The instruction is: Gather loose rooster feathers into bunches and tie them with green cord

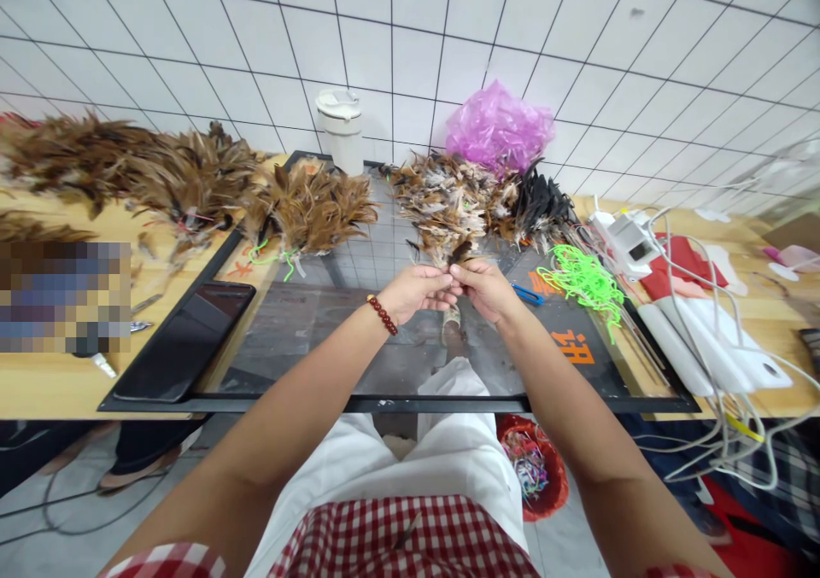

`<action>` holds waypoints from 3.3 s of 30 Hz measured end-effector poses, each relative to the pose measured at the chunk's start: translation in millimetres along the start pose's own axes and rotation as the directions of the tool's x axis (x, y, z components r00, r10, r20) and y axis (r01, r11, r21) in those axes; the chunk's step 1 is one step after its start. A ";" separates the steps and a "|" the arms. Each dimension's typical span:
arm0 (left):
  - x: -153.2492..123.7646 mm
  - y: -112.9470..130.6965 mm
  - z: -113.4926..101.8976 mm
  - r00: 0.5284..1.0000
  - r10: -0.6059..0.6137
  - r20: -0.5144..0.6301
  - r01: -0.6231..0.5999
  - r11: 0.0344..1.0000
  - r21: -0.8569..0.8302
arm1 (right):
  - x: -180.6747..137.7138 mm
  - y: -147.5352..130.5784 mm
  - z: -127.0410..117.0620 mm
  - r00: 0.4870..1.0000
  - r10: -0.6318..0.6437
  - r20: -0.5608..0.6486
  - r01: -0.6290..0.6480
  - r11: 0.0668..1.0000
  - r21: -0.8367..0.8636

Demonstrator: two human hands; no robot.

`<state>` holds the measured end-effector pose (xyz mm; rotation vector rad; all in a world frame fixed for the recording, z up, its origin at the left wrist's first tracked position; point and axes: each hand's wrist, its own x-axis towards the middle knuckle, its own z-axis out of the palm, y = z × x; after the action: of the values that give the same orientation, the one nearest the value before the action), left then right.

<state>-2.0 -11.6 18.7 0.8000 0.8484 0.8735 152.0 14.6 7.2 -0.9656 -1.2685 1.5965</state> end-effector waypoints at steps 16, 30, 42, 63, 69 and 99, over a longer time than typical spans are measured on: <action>5.8 -1.0 -3.6 0.992 0.011 -0.127 -0.046 0.958 -0.283 | -1.3 7.4 -0.7 0.797 -0.604 0.021 0.451 0.572 -0.685; -1.1 3.3 0.8 0.999 0.045 -0.023 -0.046 0.998 -0.034 | -4.3 -3.7 -0.4 0.988 -0.023 0.156 0.027 0.999 -0.028; -4.8 5.7 -0.4 0.992 -0.042 0.120 0.041 0.999 0.014 | -1.4 -6.8 -6.4 0.997 0.023 0.080 -0.025 0.999 0.024; 4.0 8.2 -4.9 0.990 0.054 -0.133 -0.088 0.959 -0.268 | 1.7 -2.4 -9.5 0.948 -0.273 -0.162 0.196 0.905 -0.379; 4.8 11.9 -6.6 0.944 0.167 -0.284 -0.259 0.909 -0.326 | 3.4 5.3 -29.0 0.969 -0.244 -0.042 0.070 0.429 -0.901; 8.6 -2.0 -1.8 0.898 0.347 -0.272 -0.278 0.924 0.262 | 1.7 11.9 -4.4 0.909 -0.409 0.075 0.378 0.736 -0.561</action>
<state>0.4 -4.4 13.7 1.0254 1.1290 1.2332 153.7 16.3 -5.4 -0.9870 -1.8244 0.8586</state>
